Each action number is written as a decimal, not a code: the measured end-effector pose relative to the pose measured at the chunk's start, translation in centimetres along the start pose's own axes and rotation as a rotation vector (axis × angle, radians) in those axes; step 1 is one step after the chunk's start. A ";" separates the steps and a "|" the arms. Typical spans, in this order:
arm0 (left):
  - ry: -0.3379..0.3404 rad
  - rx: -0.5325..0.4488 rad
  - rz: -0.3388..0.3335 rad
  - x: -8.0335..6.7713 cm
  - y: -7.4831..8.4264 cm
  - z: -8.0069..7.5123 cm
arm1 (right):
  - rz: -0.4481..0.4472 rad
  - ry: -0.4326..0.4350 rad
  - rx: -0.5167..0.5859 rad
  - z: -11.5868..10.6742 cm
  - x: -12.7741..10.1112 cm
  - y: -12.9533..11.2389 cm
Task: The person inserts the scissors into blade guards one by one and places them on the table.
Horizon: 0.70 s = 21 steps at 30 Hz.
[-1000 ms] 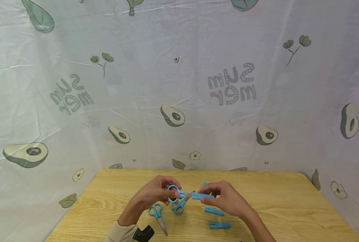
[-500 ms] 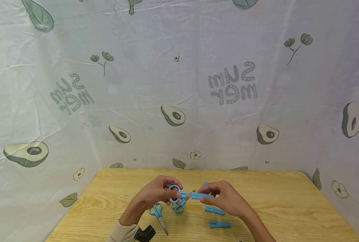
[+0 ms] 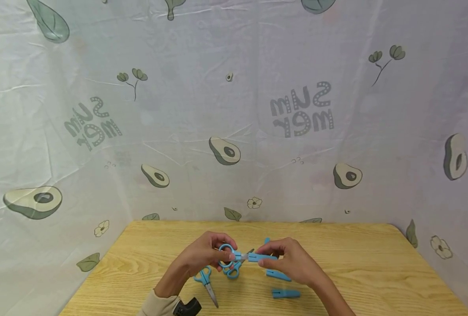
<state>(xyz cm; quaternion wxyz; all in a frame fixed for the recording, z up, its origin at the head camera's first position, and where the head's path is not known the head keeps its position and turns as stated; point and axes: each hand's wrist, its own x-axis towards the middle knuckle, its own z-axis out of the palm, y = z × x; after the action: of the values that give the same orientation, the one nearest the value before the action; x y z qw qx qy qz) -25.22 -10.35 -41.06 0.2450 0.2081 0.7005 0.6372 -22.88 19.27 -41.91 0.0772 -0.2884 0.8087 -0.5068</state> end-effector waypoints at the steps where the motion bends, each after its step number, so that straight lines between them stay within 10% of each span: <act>1: -0.002 -0.002 -0.001 0.0 0.0 0.0 | -0.004 0.002 -0.002 0.1 0.0 0.0; 21: 0.043 0.016 -0.012 0.6 0.0 0.8 | 0.005 0.026 -0.029 0.1 0.1 -0.1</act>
<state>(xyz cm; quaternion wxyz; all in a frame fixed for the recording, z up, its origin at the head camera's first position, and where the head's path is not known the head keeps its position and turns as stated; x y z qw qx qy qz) -25.21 -9.34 -41.19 0.2320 0.1921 0.7117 0.6346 -22.89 19.09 -41.88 0.0640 -0.2807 0.8178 -0.4983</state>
